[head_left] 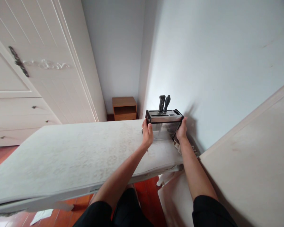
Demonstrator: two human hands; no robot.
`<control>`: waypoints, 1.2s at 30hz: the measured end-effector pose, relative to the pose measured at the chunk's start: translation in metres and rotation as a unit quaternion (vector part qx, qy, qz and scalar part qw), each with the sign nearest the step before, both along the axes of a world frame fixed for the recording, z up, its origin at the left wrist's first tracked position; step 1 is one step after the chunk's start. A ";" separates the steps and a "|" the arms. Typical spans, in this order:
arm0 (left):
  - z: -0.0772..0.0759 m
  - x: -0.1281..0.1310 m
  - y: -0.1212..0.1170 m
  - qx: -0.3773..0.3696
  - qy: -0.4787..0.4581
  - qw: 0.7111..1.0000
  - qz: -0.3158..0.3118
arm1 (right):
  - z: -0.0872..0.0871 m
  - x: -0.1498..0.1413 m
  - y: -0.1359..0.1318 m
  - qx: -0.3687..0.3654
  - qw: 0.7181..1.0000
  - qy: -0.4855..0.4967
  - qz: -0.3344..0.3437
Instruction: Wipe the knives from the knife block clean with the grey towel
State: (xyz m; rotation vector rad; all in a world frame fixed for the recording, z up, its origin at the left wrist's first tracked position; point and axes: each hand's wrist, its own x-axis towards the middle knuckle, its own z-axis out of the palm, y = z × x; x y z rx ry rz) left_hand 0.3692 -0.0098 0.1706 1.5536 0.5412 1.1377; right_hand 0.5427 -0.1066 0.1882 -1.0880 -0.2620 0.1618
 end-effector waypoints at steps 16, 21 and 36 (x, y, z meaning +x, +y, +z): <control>-0.002 -0.054 0.033 -0.023 0.037 0.997 -0.058 | -0.003 -0.072 -0.032 -0.076 0.942 -0.162 -0.283; -0.025 -0.126 0.056 -0.021 0.086 0.994 -0.058 | -0.021 -0.130 -0.018 -0.081 0.975 -0.172 -0.117; -0.053 -0.326 0.078 -0.102 0.050 0.991 0.073 | -0.060 -0.308 0.087 -0.233 0.894 -0.177 0.339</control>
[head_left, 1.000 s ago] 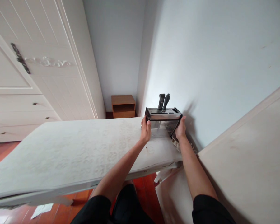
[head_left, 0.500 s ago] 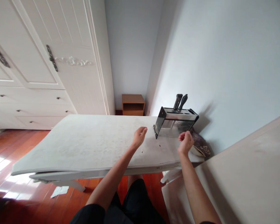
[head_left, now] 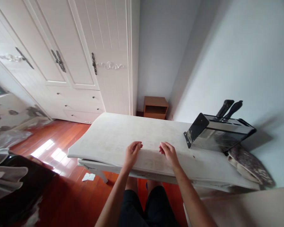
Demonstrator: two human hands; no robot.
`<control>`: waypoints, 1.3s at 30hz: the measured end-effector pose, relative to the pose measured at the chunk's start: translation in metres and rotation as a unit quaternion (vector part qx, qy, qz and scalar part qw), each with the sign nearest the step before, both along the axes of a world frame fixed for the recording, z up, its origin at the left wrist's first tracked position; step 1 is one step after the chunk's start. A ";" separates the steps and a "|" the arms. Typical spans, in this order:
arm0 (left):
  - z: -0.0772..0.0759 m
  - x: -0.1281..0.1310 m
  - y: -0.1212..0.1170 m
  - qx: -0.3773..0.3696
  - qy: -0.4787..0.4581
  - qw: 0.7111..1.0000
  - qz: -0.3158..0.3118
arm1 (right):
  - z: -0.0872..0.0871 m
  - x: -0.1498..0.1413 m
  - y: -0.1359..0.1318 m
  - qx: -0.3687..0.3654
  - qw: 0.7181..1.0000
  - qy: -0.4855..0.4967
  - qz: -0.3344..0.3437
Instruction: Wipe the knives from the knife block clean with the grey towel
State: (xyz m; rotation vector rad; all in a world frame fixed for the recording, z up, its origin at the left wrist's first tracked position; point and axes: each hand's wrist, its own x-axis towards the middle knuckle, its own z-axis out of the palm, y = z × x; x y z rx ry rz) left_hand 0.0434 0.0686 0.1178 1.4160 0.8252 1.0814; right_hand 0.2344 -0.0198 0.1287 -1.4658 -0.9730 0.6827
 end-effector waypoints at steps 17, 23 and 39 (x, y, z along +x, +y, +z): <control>0.004 -0.007 -0.005 0.000 0.026 0.999 -0.019 | 0.002 -0.012 -0.006 -0.033 0.981 -0.191 0.028; 0.005 -0.007 -0.006 0.014 0.048 0.998 -0.025 | 0.000 -0.012 -0.006 -0.030 0.977 -0.207 0.033; 0.007 -0.003 -0.008 0.026 0.062 0.998 -0.009 | 0.003 -0.014 -0.008 -0.028 0.971 -0.235 0.039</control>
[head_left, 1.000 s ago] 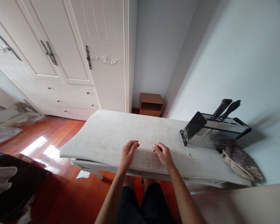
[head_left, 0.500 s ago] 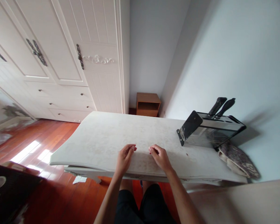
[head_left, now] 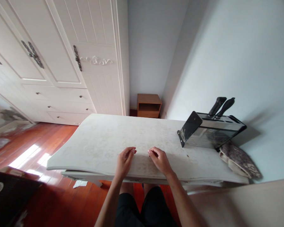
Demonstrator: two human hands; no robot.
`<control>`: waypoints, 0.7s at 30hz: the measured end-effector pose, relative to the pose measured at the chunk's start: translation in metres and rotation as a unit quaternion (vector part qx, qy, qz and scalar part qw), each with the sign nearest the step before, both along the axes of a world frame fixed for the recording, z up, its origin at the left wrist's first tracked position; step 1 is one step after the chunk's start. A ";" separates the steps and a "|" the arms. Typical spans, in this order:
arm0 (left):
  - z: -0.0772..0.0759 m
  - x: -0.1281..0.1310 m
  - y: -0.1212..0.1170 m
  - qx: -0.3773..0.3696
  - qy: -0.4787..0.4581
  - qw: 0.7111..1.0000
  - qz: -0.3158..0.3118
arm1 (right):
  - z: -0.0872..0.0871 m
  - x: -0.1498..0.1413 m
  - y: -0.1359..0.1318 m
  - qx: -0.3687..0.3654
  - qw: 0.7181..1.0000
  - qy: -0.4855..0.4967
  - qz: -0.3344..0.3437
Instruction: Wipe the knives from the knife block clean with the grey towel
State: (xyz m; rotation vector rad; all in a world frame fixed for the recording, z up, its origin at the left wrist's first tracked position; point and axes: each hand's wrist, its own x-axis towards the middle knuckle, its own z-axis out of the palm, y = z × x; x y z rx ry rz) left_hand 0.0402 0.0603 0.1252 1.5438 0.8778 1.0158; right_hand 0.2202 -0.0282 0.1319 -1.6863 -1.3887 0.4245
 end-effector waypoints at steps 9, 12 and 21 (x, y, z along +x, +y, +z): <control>-0.001 -0.002 -0.003 0.026 0.021 0.999 -0.006 | -0.002 0.000 0.001 0.000 1.000 -0.001 0.002; -0.002 -0.002 -0.004 0.027 0.033 0.999 -0.011 | -0.001 0.000 0.001 -0.002 1.000 -0.004 0.003; 0.001 -0.003 -0.005 0.024 0.032 0.999 -0.007 | 0.000 0.000 0.001 -0.005 1.000 -0.003 0.007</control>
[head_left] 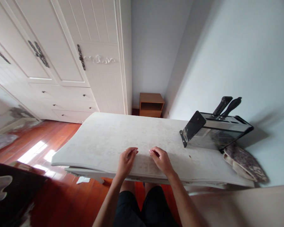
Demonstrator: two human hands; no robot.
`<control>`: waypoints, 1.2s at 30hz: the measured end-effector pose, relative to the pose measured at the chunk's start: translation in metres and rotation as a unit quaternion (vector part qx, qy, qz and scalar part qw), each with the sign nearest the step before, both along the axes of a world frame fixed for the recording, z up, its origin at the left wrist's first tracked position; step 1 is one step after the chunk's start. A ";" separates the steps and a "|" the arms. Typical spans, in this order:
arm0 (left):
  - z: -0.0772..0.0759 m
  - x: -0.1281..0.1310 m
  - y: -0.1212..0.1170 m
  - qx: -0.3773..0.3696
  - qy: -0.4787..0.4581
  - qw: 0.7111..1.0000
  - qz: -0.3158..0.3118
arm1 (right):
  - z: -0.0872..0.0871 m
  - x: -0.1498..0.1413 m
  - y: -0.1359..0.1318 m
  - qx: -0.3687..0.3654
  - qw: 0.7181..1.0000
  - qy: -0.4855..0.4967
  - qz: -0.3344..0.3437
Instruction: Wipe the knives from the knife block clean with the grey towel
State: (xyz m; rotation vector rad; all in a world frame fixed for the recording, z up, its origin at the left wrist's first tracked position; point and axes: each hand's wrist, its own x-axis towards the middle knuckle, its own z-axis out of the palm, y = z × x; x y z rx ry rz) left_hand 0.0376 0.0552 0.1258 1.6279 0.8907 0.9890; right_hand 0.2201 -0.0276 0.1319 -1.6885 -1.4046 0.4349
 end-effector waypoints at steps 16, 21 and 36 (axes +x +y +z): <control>-0.001 0.000 -0.001 -0.003 -0.010 1.000 0.003 | 0.001 0.002 -0.002 -0.004 0.999 0.036 0.005; -0.001 -0.001 -0.001 0.010 -0.003 1.000 0.002 | 0.003 0.001 -0.001 0.007 0.997 0.080 0.006; 0.020 0.017 -0.028 0.044 -0.109 0.993 -0.005 | 0.057 0.121 -0.077 0.341 0.865 0.250 -0.272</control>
